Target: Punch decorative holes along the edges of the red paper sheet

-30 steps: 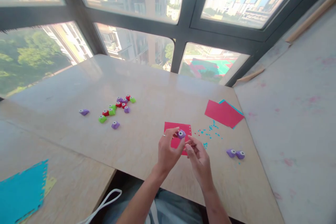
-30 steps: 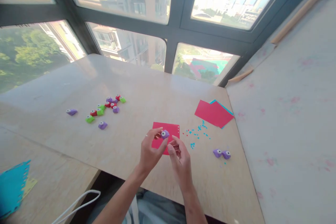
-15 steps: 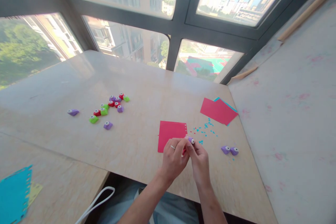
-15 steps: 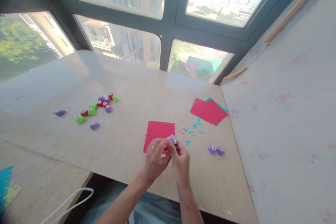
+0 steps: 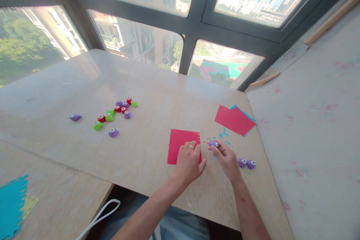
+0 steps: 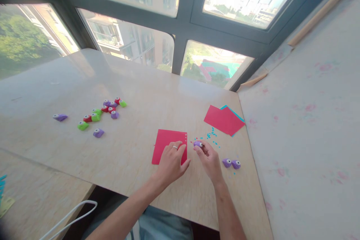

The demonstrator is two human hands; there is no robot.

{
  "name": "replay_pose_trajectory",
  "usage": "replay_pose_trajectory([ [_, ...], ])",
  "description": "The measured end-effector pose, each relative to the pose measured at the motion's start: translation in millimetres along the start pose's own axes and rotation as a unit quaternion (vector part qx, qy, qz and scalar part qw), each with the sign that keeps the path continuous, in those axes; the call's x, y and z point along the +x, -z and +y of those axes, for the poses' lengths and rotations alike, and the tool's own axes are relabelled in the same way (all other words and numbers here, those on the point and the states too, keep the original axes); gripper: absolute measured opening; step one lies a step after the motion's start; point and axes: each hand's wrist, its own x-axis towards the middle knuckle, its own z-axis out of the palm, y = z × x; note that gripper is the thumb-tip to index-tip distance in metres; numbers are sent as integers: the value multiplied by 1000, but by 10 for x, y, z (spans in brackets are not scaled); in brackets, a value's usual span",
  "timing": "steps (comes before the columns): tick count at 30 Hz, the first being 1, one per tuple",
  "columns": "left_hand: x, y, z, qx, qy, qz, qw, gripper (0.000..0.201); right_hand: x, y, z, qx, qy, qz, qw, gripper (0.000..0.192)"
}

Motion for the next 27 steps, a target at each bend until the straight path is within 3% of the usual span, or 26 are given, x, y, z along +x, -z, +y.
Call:
replay_pose_trajectory([
  [6,268,-40,-144,3,24,-16,1000,20,197,67,76,-143,96,-80,982,32],
  [11,568,46,-375,30,-6,-25,999,30,330,77,72,-213,173,-96,957,22],
  [16,751,13,-579,20,-10,-76,997,29,367,69,90,-247,195,-115,942,26],
  [27,894,-50,-813,-108,-22,-90,990,15,366,7,83,-237,190,-118,945,32],
])
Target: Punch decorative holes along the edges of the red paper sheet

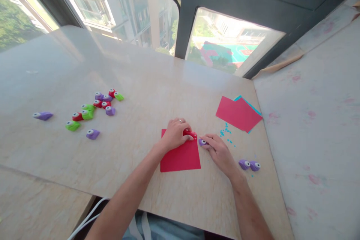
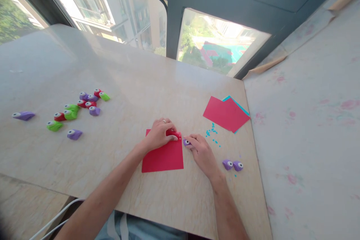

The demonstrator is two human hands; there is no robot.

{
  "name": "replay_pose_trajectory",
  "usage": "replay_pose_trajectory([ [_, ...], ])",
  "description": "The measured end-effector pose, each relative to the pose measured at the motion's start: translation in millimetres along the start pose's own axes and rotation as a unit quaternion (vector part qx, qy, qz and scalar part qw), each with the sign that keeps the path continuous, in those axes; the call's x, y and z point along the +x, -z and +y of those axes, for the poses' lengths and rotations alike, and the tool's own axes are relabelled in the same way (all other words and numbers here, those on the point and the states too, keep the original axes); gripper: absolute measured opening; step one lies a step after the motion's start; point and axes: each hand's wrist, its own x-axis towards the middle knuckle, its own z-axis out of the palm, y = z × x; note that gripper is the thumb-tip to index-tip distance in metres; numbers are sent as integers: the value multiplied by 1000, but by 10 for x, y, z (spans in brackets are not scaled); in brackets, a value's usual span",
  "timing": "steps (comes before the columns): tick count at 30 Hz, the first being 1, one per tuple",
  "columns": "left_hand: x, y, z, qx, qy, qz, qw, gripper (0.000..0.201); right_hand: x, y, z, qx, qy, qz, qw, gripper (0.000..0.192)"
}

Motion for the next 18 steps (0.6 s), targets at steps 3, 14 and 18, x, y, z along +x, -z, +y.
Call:
replay_pose_trajectory([
  [3,-14,32,-23,-1,-29,-19,999,11,-4,-16,33,5,-10,8,1000,29],
  [14,-48,27,175,123,12,-28,992,15,3,-66,42,17,-37,26,999,28],
  [18,-2,32,207,117,31,-39,992,9,-4,-81,55,24,-48,26,998,28],
])
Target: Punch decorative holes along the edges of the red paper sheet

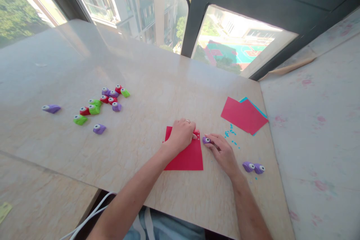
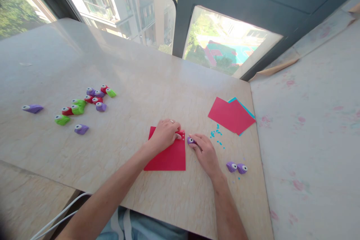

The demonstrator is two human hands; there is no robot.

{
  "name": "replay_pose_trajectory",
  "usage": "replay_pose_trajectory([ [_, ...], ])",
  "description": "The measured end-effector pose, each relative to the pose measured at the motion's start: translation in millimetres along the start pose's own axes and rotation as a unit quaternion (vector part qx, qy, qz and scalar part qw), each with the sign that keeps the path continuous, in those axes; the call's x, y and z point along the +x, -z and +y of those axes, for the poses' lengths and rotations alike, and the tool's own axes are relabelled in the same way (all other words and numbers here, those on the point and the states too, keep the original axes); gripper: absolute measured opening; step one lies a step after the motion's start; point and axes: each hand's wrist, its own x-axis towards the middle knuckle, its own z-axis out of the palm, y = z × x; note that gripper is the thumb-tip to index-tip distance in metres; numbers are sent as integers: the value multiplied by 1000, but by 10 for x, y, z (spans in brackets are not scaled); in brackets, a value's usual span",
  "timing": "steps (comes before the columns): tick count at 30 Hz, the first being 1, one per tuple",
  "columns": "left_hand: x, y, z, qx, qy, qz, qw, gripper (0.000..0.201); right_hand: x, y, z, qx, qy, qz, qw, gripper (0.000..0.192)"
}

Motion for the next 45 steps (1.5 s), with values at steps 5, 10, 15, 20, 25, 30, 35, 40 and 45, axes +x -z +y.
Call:
replay_pose_trajectory([
  [5,26,19,-73,-45,-25,-15,999,6,-4,-2,14,5,6,1,1000,29],
  [10,11,60,-173,-123,-40,-21,991,14,-10,-3,27,3,6,4,1000,29],
  [15,17,86,-217,-202,-23,-25,979,31,-8,-9,13,-1,5,6,1000,30],
  [20,29,51,-213,-225,-18,-9,974,24,-2,-20,-24,4,8,6,1000,30],
  [25,29,-11,-174,-229,3,20,973,22,-13,-58,-46,14,7,6,1000,29],
  [30,22,-55,-154,-218,12,36,975,23,-16,-90,-62,13,6,13,1000,27],
  [35,11,-70,-159,-207,5,44,977,22,-17,-97,-63,16,4,16,1000,28],
  [40,-3,-83,-170,-172,-17,45,984,23,-31,-94,-43,22,-1,19,1000,28],
  [45,-2,-103,-173,-169,-20,58,984,22,-41,-93,-35,24,-1,20,1000,27],
])
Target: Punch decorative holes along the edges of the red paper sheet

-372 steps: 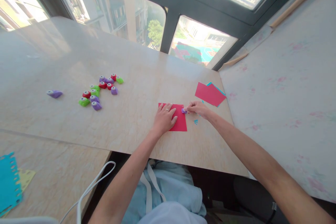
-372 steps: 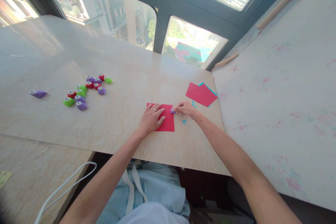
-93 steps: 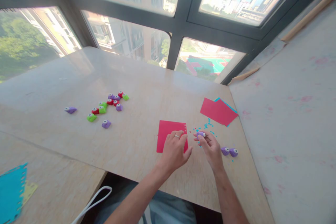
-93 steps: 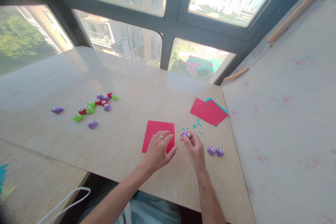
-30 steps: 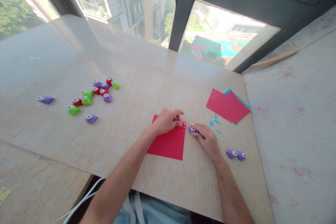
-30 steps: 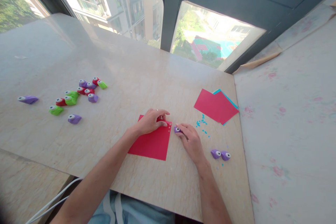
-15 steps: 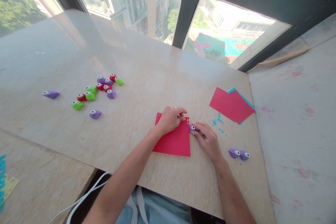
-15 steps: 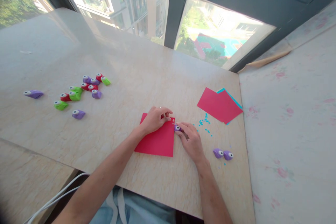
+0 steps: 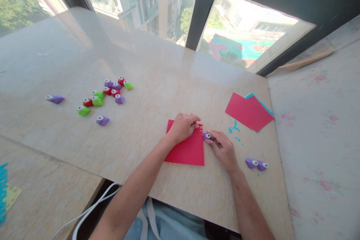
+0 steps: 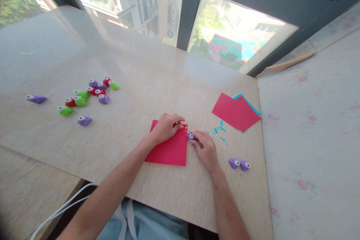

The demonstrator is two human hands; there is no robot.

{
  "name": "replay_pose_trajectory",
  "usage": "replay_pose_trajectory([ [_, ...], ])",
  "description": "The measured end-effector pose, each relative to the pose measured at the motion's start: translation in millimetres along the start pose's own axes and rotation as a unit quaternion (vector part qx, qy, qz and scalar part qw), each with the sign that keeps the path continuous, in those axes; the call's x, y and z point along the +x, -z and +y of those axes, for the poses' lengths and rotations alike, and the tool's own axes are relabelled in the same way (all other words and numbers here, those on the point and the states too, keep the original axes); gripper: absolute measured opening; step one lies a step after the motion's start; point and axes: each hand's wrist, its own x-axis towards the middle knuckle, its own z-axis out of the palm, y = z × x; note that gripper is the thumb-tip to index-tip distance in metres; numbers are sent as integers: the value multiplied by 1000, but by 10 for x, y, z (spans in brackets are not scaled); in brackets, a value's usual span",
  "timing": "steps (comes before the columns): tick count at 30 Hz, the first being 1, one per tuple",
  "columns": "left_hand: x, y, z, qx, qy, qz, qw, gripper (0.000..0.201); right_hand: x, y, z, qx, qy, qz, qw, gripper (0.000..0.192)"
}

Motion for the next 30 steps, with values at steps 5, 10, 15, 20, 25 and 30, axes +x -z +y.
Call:
replay_pose_trajectory([
  [5,4,-9,10,20,-5,3,1000,20,0,-4,0,0,3,0,1000,27],
  [10,5,-20,3,24,-5,5,1000,20,-2,-6,11,-3,4,1,1000,27],
  [15,8,-40,3,30,-3,7,1000,21,-4,-9,12,-3,6,2,1000,28],
  [20,12,-44,21,35,-12,15,999,21,-5,-15,31,2,21,4,1000,28],
  [25,10,-36,11,35,-26,30,999,20,-5,-11,43,2,37,10,999,27],
  [30,6,-38,9,35,-35,42,998,20,-8,-1,54,2,55,6,998,29],
])
